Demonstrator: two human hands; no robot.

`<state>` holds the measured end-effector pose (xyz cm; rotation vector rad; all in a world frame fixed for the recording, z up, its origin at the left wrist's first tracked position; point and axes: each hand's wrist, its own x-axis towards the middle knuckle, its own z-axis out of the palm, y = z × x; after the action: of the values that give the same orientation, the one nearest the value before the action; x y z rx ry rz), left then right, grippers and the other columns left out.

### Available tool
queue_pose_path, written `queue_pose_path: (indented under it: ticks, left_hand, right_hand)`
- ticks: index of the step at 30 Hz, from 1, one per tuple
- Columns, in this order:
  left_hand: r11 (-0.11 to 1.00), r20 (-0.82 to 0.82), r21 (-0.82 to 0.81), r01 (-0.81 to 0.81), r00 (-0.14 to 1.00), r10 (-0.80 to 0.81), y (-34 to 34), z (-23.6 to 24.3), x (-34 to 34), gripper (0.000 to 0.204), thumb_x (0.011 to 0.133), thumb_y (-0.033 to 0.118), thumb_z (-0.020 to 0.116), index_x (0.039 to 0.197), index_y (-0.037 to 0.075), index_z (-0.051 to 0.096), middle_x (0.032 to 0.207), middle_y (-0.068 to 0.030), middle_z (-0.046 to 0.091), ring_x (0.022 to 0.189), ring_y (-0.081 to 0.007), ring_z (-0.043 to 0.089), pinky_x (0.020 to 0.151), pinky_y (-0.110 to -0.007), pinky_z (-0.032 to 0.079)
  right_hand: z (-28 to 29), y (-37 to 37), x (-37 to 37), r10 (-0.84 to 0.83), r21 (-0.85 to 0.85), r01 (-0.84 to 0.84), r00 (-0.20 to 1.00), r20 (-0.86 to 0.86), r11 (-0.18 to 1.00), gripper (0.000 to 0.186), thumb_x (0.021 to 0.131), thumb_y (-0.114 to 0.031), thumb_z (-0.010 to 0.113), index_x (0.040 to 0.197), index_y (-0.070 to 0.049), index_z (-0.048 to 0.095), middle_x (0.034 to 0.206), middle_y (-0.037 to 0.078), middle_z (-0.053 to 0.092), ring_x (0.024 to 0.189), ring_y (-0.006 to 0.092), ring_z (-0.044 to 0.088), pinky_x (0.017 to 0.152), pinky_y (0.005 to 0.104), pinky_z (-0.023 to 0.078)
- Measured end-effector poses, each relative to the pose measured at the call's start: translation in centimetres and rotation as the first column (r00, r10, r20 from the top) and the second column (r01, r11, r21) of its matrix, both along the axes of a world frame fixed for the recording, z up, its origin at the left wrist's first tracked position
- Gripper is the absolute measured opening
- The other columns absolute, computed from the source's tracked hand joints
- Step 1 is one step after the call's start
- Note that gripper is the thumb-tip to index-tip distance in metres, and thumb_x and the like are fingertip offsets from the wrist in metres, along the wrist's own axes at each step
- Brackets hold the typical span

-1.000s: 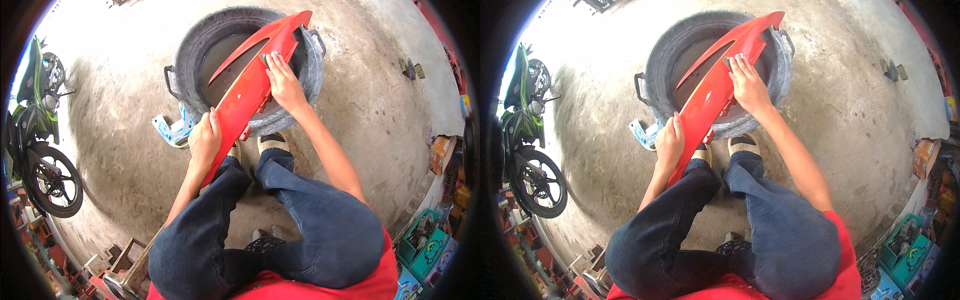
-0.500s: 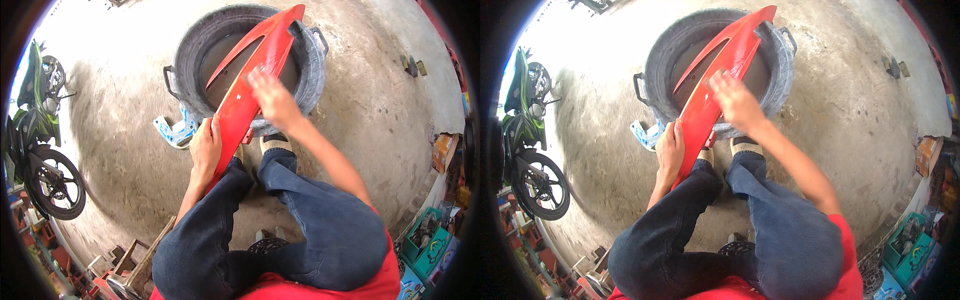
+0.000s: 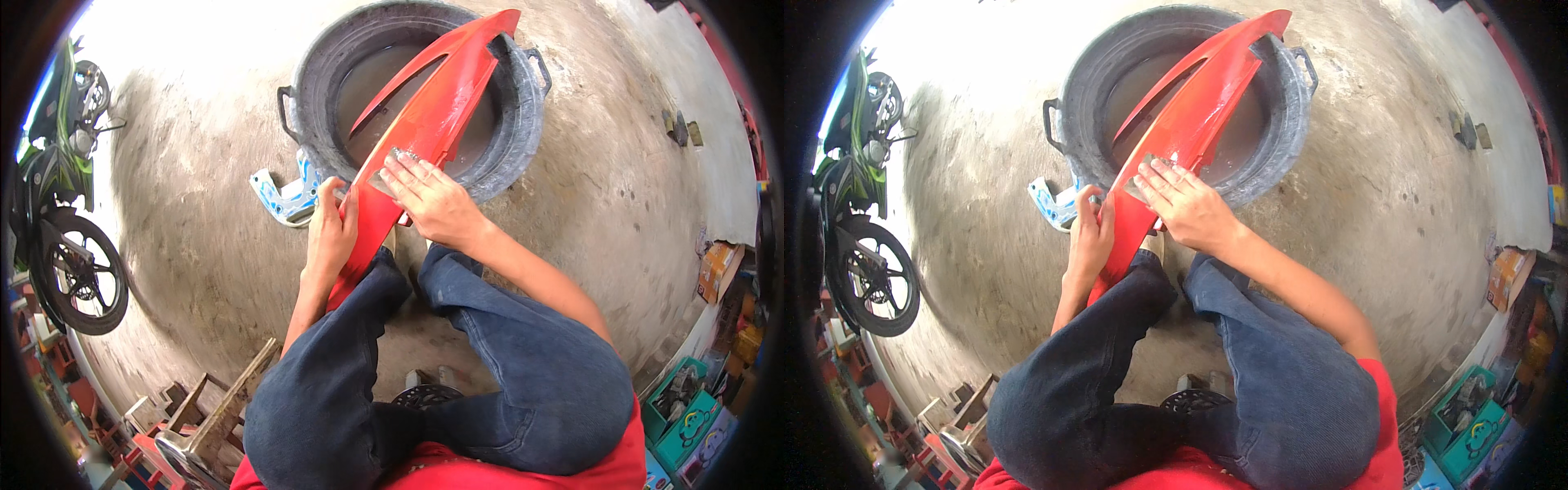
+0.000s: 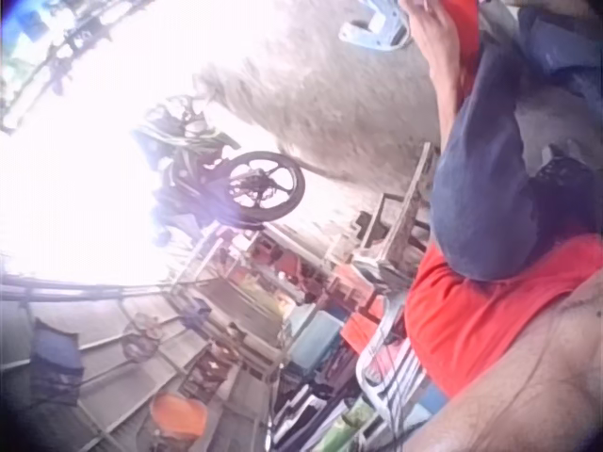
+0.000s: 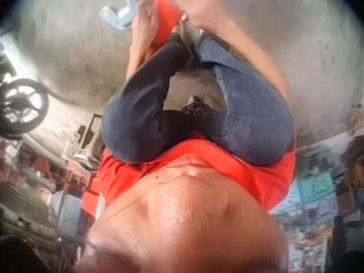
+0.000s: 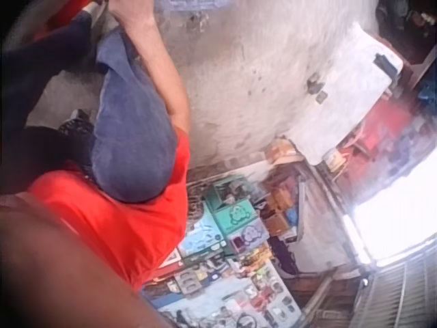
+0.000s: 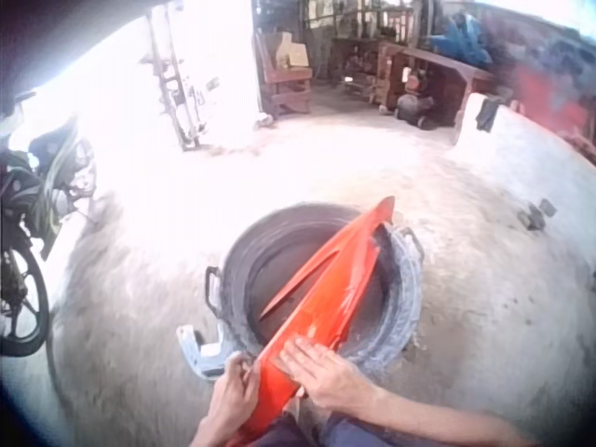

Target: The person sands a red motorcycle fairing using a small piece of sandpaper, frequently dipping the sandpaper into a large black tub of water.

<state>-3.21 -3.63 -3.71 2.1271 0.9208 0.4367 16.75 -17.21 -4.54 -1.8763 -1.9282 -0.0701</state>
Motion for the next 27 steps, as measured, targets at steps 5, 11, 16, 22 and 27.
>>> queue_pose_path:
  ticks: [5, 11, 16, 22, 27]
  left_hand:
    - [0.993, -0.127, -0.077, -0.093, 0.988, 0.082, -1.8, -2.1, -3.1, 0.031, 0.11, 0.034, 0.055, 0.111, 0.003, 0.057, 0.095, -0.0294, 0.068, 0.086, -0.0517, 0.066, 0.072, -0.058, 0.049]
    - [0.988, -0.047, -0.015, -0.152, 0.987, 0.151, -1.7, -1.3, -3.1, 0.042, 0.109, 0.035, 0.057, 0.085, 0.001, 0.06, 0.075, -0.0269, 0.063, 0.072, -0.0489, 0.064, 0.063, -0.054, 0.047]
    - [0.993, 0.069, -0.006, -0.117, 0.991, 0.117, -0.8, 0.8, 1.5, 0.041, 0.109, 0.035, 0.058, 0.086, 0.001, 0.061, 0.073, -0.0256, 0.062, 0.07, -0.048, 0.063, 0.063, -0.053, 0.048]
    - [0.997, 0.073, -0.008, -0.082, 0.994, 0.082, 0.8, 2.6, 4.9, 0.039, 0.11, 0.032, 0.056, 0.089, 0.0, 0.062, 0.073, -0.0261, 0.062, 0.071, -0.0474, 0.064, 0.063, -0.052, 0.047]
    - [0.998, 0.154, 0.016, -0.057, 0.987, 0.054, 1.3, 0.4, 4.9, 0.034, 0.111, 0.031, 0.054, 0.095, 0.001, 0.063, 0.075, -0.026, 0.064, 0.074, -0.0479, 0.066, 0.063, -0.055, 0.047]
  right_hand:
    - [0.5, 2.0, 6.3, -0.323, 0.024, 0.322, 0.946, 0.034, 0.946, 0.05, 0.102, -0.016, 0.05, 0.146, 0.008, 0.055, 0.149, 0.029, 0.057, 0.143, 0.0416, 0.052, 0.122, 0.0481, 0.039]
    - [2.0, 2.0, -2.8, 0.071, -0.035, -0.072, 0.997, -0.018, 0.997, 0.052, 0.101, -0.019, 0.051, 0.148, 0.003, 0.056, 0.154, 0.024, 0.054, 0.149, 0.0376, 0.046, 0.124, 0.0483, 0.036]
    - [5.3, 2.9, 2.6, -0.115, 0.041, 0.111, 0.988, 0.105, 0.993, 0.046, 0.106, -0.021, 0.05, 0.146, 0.002, 0.058, 0.153, 0.021, 0.057, 0.147, 0.0356, 0.05, 0.121, 0.0476, 0.039]
    - [5.9, 4.1, 4.6, -0.264, 0.08, 0.266, 0.964, -0.032, 0.961, 0.046, 0.105, -0.017, 0.049, 0.147, 0.0, 0.058, 0.154, 0.02, 0.056, 0.145, 0.0381, 0.051, 0.121, 0.0482, 0.04]
    - [4.4, 2.8, 2.6, -0.037, 0.017, 0.035, 0.996, 0.081, 0.999, 0.054, 0.096, -0.009, 0.049, 0.149, -0.002, 0.057, 0.156, 0.02, 0.054, 0.145, 0.0374, 0.051, 0.122, 0.0472, 0.039]
